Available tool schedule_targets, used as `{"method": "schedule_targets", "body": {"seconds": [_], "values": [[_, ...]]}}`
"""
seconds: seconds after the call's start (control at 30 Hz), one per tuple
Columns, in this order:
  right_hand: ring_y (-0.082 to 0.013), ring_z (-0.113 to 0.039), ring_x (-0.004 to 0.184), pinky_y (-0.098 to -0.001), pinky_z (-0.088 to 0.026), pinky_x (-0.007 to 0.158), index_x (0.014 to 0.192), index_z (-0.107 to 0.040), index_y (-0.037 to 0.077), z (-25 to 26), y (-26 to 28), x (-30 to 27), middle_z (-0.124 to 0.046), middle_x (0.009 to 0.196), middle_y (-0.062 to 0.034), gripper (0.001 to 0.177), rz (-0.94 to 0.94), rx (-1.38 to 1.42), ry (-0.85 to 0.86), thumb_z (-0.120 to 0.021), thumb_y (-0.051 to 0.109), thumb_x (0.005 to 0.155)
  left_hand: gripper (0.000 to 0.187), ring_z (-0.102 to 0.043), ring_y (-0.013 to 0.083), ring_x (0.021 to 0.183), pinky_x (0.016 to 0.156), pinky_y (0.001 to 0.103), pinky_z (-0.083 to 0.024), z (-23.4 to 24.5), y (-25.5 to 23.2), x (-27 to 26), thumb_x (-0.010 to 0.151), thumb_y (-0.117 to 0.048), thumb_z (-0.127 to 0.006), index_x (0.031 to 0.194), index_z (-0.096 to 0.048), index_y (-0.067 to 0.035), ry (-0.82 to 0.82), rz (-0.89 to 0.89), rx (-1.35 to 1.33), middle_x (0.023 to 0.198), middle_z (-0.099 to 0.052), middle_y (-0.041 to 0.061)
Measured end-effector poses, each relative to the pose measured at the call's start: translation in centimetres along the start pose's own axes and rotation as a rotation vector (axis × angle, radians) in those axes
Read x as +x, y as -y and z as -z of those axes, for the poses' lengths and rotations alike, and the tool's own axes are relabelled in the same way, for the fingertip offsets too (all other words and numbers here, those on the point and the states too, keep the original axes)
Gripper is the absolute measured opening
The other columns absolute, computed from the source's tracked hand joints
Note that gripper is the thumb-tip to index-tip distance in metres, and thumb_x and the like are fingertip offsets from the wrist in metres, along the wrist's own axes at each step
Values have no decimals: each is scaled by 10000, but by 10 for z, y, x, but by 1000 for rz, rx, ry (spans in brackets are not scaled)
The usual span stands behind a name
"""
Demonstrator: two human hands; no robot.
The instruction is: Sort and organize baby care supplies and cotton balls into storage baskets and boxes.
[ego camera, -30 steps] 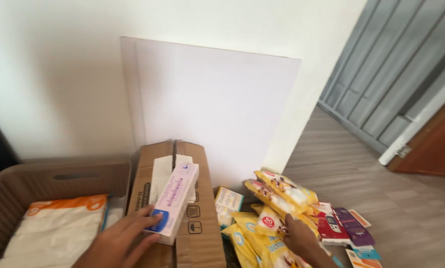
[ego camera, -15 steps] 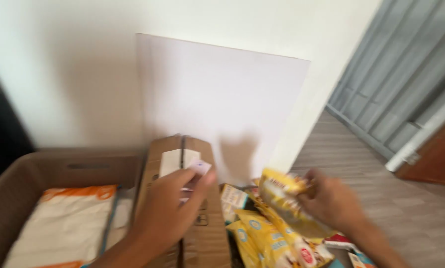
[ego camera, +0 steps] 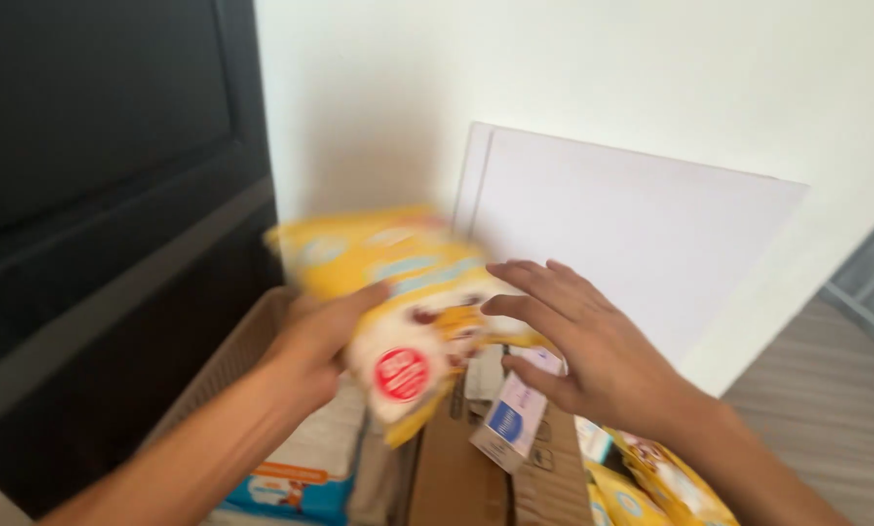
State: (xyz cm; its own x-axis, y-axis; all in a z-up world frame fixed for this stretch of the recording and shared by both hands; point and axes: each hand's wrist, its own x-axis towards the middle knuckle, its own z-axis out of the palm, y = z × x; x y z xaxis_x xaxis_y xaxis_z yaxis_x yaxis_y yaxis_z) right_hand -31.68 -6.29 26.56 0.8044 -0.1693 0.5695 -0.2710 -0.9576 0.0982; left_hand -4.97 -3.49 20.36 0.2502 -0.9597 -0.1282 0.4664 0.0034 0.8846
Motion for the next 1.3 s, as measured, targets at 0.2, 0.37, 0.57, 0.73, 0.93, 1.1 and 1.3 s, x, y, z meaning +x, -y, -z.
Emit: {"method": "schedule_targets", "body": {"seconds": [0.2,0.37,0.57,0.73,0.93,1.1,1.3], "values": [[-306,-558,1279,-420,-453,1052,1247,-565,128,-38,2,3,-574,1419,-61,410,-338,165,153,-705,212,871,458,-747,311,1021,849,466,-631,142,84,55,863,15,-719,1312,-632,0,-537,58,-120,1226,-735,165],[-293,-582,1262,-412,-453,1051,1309,-544,142,-62,-2,-6,-609,1389,-48,478,-398,209,164,-705,202,863,628,-722,358,1106,917,434,-613,134,150,78,873,-33,-750,1422,-444,-18,-875,93,-156,1320,-652,236],[-274,-582,1276,-410,-460,1050,1369,-546,194,-86,-17,-40,-609,1450,-12,532,-490,198,288,-725,234,870,827,-663,386,1109,912,435,-587,139,250,147,923,-327,-784,1432,-259,58,-988,161,25,1329,-562,290],[-286,-580,1311,-420,-469,1050,1372,-567,187,-94,-25,-50,-616,1441,-40,520,-454,195,295,-743,256,888,709,-699,374,1035,807,507,-638,176,224,142,945,-551,-604,1299,-474,50,-630,477,125,1277,-630,262],[-263,-598,1253,-402,-478,1025,1319,-598,182,-93,-15,-27,-667,1348,-39,486,-505,178,315,-727,221,852,894,-767,375,901,698,461,-643,213,168,119,942,-777,-485,1121,-682,77,-178,505,932,1126,-726,291],[-271,-607,1224,-406,-465,1026,1307,-596,146,-102,-15,-26,-680,1292,-65,476,-451,180,290,-719,208,852,793,-480,377,1271,996,658,-423,166,123,97,850,-814,-509,1327,-544,-183,-136,-32,1589,1393,-467,155],[-279,-595,1252,-402,-470,1023,1286,-593,135,-99,-16,-25,-682,1297,-66,455,-466,206,294,-719,202,854,1177,194,488,1552,1131,824,78,156,147,124,671,-963,-508,1631,-19,-489,295,126,1941,1740,147,35]]}}
